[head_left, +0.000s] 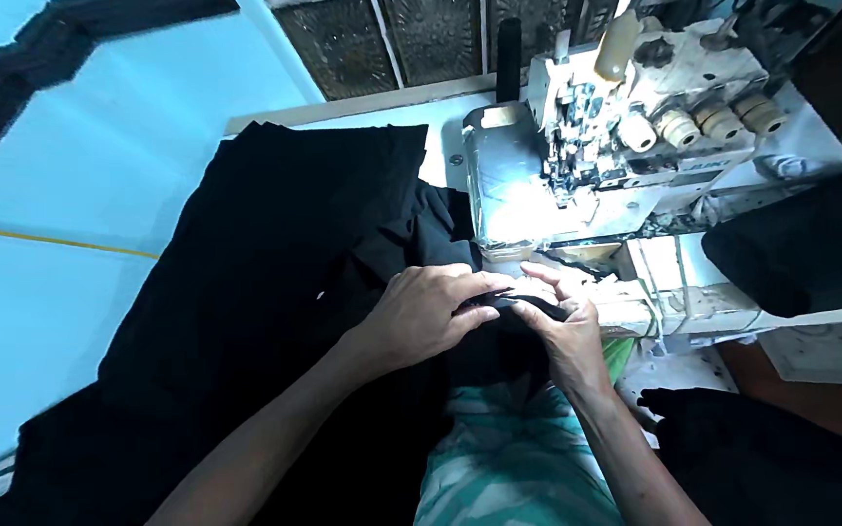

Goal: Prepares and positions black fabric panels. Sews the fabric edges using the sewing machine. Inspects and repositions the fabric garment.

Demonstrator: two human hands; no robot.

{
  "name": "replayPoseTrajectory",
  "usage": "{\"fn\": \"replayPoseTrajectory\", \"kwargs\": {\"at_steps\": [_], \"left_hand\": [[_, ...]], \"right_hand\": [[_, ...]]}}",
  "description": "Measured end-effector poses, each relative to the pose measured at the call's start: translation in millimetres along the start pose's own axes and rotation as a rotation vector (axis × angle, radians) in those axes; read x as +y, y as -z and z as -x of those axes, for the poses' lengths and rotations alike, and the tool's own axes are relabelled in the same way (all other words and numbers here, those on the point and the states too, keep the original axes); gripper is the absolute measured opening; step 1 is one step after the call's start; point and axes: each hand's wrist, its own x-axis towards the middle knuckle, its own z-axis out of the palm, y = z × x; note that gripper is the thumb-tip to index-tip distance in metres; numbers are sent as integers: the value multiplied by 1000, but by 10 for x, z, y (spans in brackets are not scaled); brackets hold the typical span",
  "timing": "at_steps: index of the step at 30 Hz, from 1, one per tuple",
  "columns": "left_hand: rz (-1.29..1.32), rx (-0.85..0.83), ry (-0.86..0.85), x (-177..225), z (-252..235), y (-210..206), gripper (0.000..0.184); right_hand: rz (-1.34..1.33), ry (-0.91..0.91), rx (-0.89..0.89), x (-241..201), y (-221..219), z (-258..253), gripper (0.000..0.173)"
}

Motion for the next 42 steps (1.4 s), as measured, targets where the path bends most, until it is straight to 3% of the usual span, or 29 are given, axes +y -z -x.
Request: {"fn": "replayPoseTrajectory", "kwargs": {"at_steps": [16,28,42], "left_hand": [[-40,63,-125,6,57,-125,30],[85,149,-95,-40,156,-251,28],[114,115,-149,51,65,-244,26]], "right_hand": [[-24,35,44,57,-22,98,55],[-63,18,52,59,-45,132,49],[-139,-34,7,40,-16,175,52]]}}
